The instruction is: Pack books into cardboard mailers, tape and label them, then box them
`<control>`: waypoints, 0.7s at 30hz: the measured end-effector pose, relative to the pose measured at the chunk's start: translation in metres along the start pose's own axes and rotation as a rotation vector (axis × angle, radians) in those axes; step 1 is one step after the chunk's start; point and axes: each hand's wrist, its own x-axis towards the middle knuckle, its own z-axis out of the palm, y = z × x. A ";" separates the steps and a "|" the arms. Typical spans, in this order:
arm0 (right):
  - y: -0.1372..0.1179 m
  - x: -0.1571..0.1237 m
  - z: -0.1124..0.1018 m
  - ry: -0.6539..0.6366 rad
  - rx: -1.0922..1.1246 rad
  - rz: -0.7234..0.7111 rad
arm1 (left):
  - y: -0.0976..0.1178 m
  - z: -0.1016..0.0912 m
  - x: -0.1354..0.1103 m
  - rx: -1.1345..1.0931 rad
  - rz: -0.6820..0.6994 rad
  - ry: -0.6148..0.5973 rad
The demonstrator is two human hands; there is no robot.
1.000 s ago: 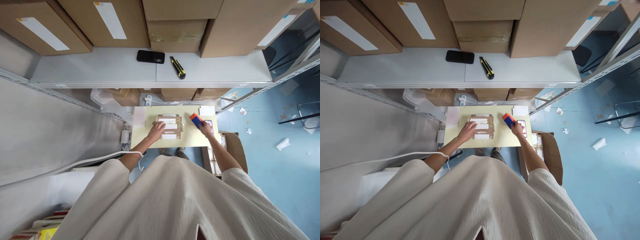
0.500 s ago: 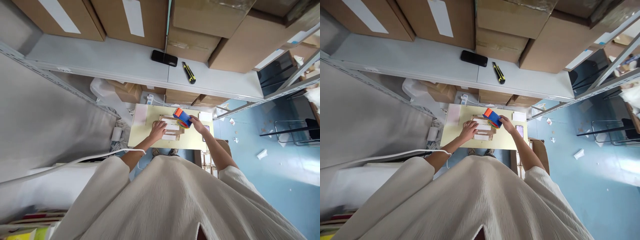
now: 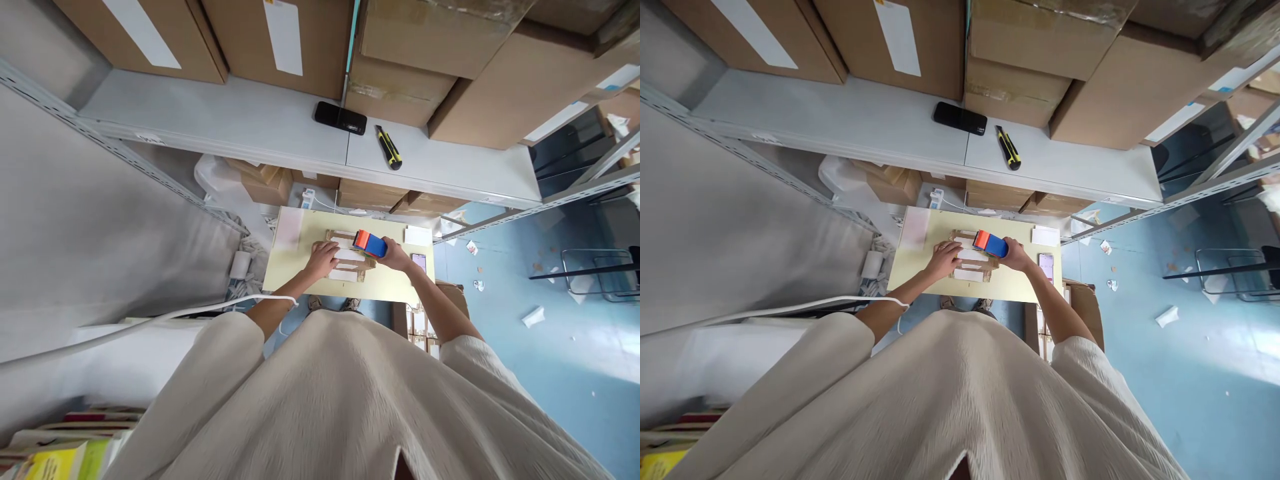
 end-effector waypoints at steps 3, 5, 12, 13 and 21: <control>0.008 -0.002 -0.002 -0.023 0.033 0.009 | 0.005 -0.012 0.006 -0.063 -0.044 -0.012; 0.013 -0.004 -0.003 -0.020 0.070 0.001 | 0.009 -0.022 0.013 -0.144 -0.100 0.029; 0.020 -0.007 0.003 0.032 0.162 -0.048 | 0.038 -0.042 0.048 -0.822 -0.437 0.059; 0.020 -0.007 0.004 0.033 0.165 -0.052 | 0.043 -0.043 0.053 -0.895 -0.494 0.037; 0.022 -0.007 0.008 0.027 0.169 -0.064 | 0.068 -0.041 0.068 -1.051 -0.638 0.063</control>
